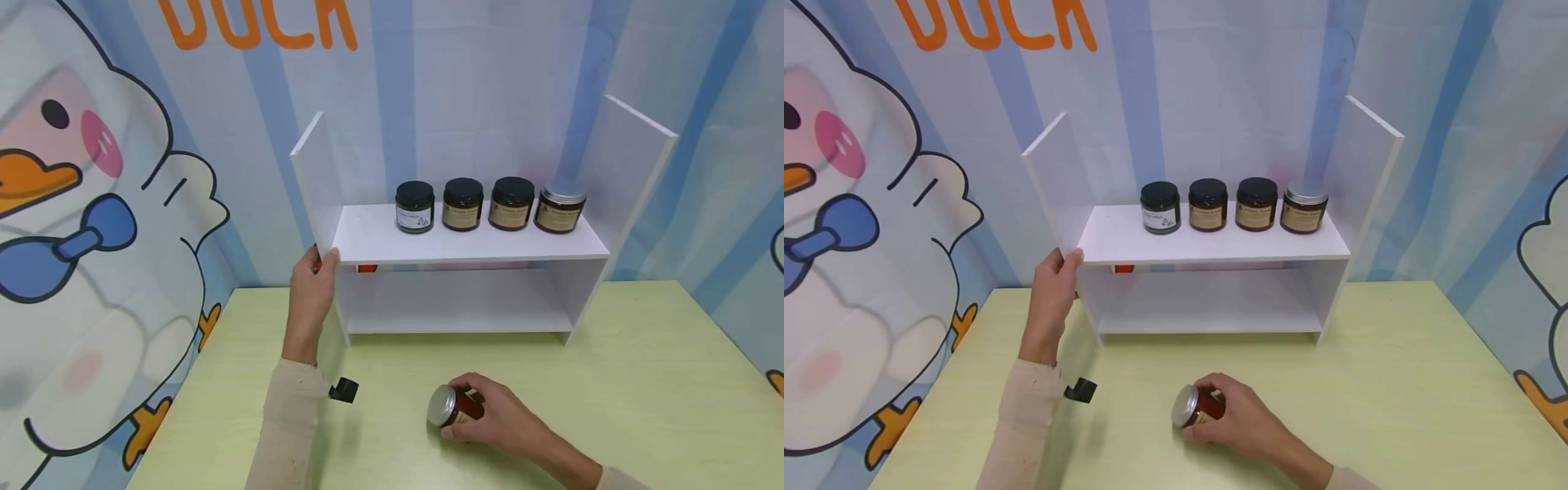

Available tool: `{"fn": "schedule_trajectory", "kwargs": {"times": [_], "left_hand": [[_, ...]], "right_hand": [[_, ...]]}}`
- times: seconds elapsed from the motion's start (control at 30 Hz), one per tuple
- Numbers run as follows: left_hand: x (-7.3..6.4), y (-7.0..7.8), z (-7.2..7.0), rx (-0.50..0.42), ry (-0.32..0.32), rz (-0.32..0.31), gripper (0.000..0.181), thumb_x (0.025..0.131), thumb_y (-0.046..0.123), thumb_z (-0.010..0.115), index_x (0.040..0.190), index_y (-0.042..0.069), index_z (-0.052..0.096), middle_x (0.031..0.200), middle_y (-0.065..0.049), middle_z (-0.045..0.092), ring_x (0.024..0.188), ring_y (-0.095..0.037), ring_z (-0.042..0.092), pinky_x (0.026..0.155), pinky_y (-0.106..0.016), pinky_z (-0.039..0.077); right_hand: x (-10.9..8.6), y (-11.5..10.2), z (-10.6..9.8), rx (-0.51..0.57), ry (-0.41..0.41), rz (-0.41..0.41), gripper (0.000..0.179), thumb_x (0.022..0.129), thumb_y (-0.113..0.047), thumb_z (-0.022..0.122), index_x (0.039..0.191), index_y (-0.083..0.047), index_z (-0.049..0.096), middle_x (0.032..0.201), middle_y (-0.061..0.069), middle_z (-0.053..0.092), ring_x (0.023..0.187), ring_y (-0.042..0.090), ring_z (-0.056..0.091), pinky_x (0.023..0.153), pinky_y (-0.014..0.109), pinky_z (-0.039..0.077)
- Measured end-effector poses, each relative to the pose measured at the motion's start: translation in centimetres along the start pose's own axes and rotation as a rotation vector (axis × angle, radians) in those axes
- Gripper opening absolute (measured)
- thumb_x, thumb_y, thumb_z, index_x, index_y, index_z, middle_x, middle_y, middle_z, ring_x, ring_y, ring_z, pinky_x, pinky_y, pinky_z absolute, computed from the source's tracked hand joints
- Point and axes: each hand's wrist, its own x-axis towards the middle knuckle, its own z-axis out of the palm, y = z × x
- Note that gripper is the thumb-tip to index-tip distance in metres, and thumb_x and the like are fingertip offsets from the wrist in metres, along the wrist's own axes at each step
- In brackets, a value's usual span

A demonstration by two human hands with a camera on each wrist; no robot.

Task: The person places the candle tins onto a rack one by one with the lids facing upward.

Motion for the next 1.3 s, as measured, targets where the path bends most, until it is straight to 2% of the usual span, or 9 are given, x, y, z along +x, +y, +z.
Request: {"fn": "schedule_trajectory", "kwargs": {"times": [0.23, 0.53, 0.8, 1.07, 1.3], "left_hand": [[-0.01, -0.07, -0.05, -0.006, -0.005, -0.007, 0.058, 0.104, 0.044, 0.049, 0.153, 0.013, 0.046, 0.149, -0.007, 0.051, 0.128, -0.027, 0.049, 0.106, -0.056, 0.042], [0.02, -0.25, -0.06, -0.013, -0.012, 0.007, 0.059, 0.104, 0.046, 0.049, 0.153, 0.012, 0.045, 0.149, -0.007, 0.051, 0.127, -0.027, 0.049, 0.106, -0.057, 0.042], [0.06, -0.25, -0.01, -0.006, -0.005, -0.009, 0.059, 0.104, 0.046, 0.049, 0.153, 0.015, 0.045, 0.149, -0.006, 0.050, 0.128, -0.026, 0.049, 0.106, -0.057, 0.041], [0.06, -0.17, -0.06, -0.004, -0.007, 0.000, 0.058, 0.104, 0.046, 0.049, 0.152, 0.015, 0.046, 0.148, -0.007, 0.051, 0.127, -0.027, 0.049, 0.105, -0.056, 0.042], [0.10, -0.14, -0.01, 0.008, -0.001, -0.004, 0.057, 0.104, 0.045, 0.049, 0.153, 0.015, 0.046, 0.149, -0.007, 0.051, 0.127, -0.027, 0.050, 0.105, -0.056, 0.043]], "right_hand": [[0.06, 0.31, 0.06, 0.062, 0.008, 0.027, 0.058, 0.079, -0.038, 0.087, 0.127, -0.016, 0.065, 0.111, 0.001, 0.069, 0.100, 0.020, 0.063, 0.082, 0.034, 0.051], [0.07, 0.38, 0.03, 0.107, -0.003, 0.023, 0.060, 0.078, -0.033, 0.089, 0.126, -0.009, 0.062, 0.113, 0.005, 0.068, 0.102, 0.020, 0.066, 0.085, 0.028, 0.053], [0.04, 0.41, 0.24, 0.131, -0.008, -0.002, 0.060, 0.076, -0.026, 0.090, 0.124, -0.007, 0.060, 0.114, 0.006, 0.067, 0.104, 0.020, 0.066, 0.087, 0.026, 0.053], [-0.15, 0.63, 0.34, 0.144, -0.036, -0.064, 0.057, 0.077, -0.026, 0.090, 0.126, -0.019, 0.063, 0.116, 0.005, 0.066, 0.103, 0.019, 0.065, 0.086, 0.027, 0.052], [-0.20, 0.74, 0.40, 0.146, -0.052, -0.070, 0.058, 0.076, -0.026, 0.091, 0.127, -0.021, 0.062, 0.117, 0.003, 0.066, 0.107, 0.021, 0.064, 0.088, 0.028, 0.051]]}}
